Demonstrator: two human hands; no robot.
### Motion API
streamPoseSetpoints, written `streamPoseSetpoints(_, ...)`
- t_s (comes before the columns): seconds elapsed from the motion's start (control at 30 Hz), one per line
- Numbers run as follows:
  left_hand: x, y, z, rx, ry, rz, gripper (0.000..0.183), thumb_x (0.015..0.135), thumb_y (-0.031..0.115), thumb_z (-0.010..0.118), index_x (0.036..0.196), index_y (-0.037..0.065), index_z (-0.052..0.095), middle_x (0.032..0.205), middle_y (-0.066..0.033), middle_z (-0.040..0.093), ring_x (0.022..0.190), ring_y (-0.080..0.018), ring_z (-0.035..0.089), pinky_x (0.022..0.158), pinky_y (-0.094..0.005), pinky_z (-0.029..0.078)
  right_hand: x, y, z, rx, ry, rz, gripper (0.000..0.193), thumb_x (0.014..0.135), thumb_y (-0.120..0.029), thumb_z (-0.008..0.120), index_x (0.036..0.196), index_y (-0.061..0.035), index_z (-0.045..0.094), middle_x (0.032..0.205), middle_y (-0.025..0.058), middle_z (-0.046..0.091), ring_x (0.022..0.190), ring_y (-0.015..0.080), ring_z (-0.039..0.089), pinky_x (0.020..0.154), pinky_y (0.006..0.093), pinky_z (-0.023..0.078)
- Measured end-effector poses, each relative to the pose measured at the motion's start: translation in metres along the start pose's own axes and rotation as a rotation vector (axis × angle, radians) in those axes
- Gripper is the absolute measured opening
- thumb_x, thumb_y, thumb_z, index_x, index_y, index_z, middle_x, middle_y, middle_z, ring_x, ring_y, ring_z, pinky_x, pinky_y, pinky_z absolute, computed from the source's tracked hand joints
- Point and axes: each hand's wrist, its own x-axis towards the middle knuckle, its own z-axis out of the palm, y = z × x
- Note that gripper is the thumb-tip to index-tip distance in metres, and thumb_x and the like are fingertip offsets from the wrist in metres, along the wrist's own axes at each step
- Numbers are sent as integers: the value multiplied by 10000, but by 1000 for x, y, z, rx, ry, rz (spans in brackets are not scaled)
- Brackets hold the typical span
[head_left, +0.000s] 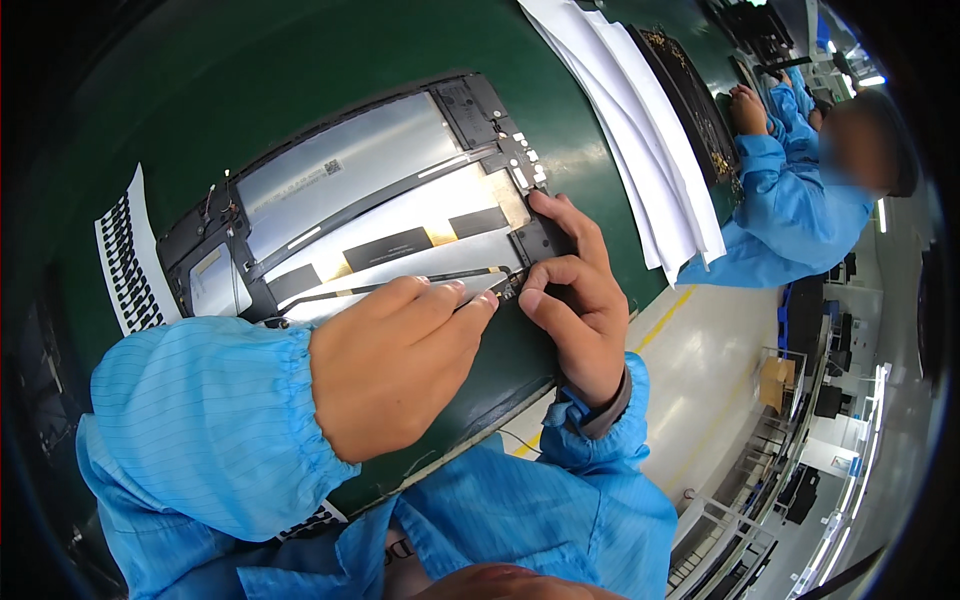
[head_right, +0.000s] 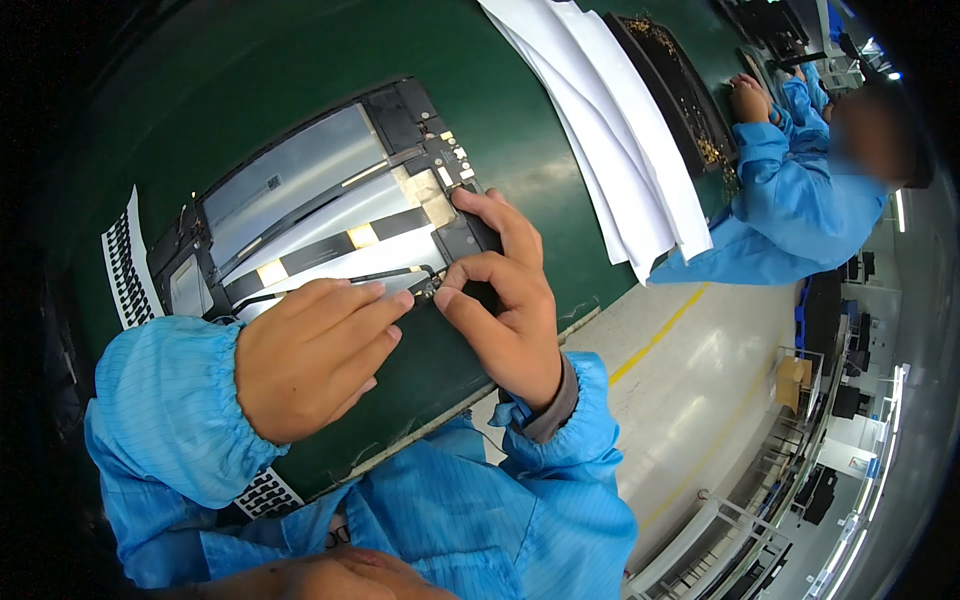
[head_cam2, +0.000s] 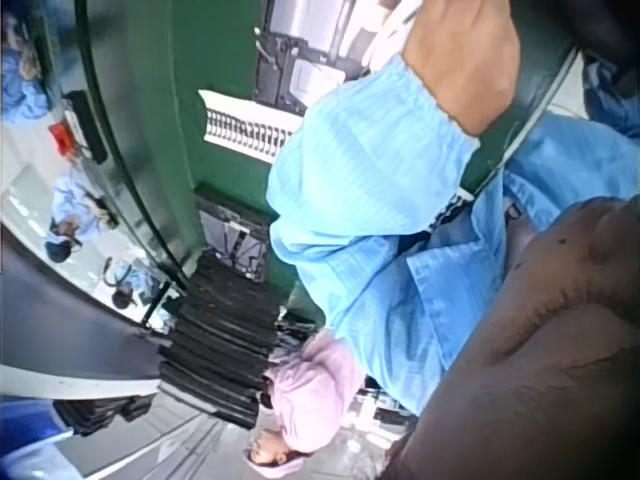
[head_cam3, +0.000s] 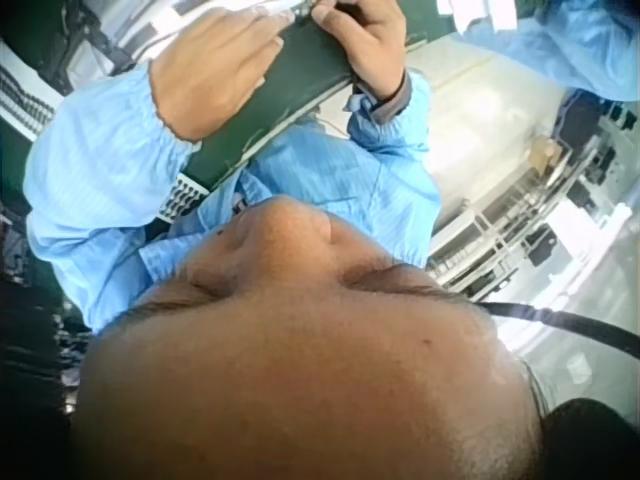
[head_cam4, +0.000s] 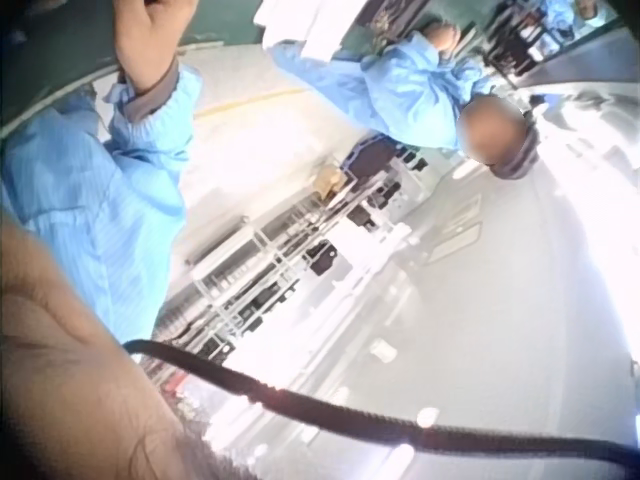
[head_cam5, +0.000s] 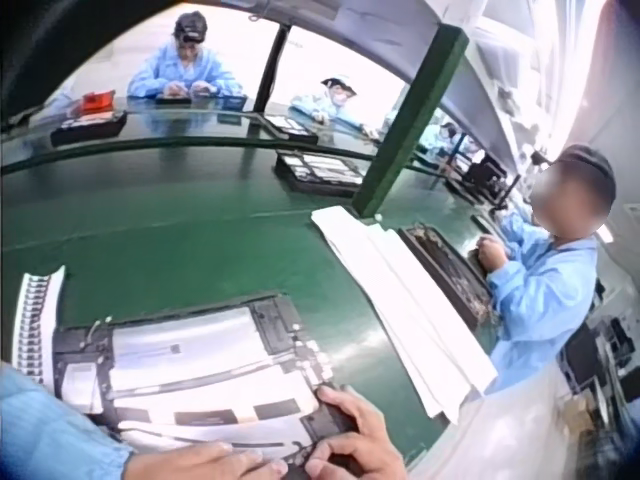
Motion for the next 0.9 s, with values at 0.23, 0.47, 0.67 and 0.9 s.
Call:
streamPoseSetpoints(0.23, 4, -4, -1, 47, -73, 59, 288, 632, 67, 549, 901, -29, 576, 1097, -163, 519, 895, -264, 521, 772, -353, 422, -2, 3, -1, -23, 35, -19, 83, 639, -13, 615, 718, -19, 588, 1201, 160, 458, 1180, 348, 340, 974, 426, 245)
streamPoseSetpoints(0.47, 3, -7, 1, 46, -55, 85, 225, 658, 71, 553, 863, -19, 576, 1104, -168, 514, 880, -258, 516, 797, -368, 405, -6, 5, 0, 249, 209, 51, 134, 616, 34, 649, 739, -3, 613, 1111, 172, 498, 1115, 297, 421, 928, 373, 322)
streamPoseSetpoints(0.67, 0, -7, 3, 95, -47, 98, 227, 685, 116, 527, 862, -14, 584, 1115, -164, 503, 906, -244, 492, 805, -361, 387, -5, 2, 1, 106, 120, -14, 153, 588, 14, 668, 731, -20, 630, 1125, 153, 482, 1068, 267, 437, 900, 353, 340)
streamPoseSetpoints(0.9, -1, -8, 3, 155, -61, 131, 246, 708, 166, 502, 867, 2, 594, 1111, -151, 501, 928, -230, 473, 797, -345, 376, -5, 2, 2, -35, 123, 3, 149, 564, -25, 683, 707, -41, 643, 1103, 141, 509, 1065, 278, 431, 886, 359, 351)
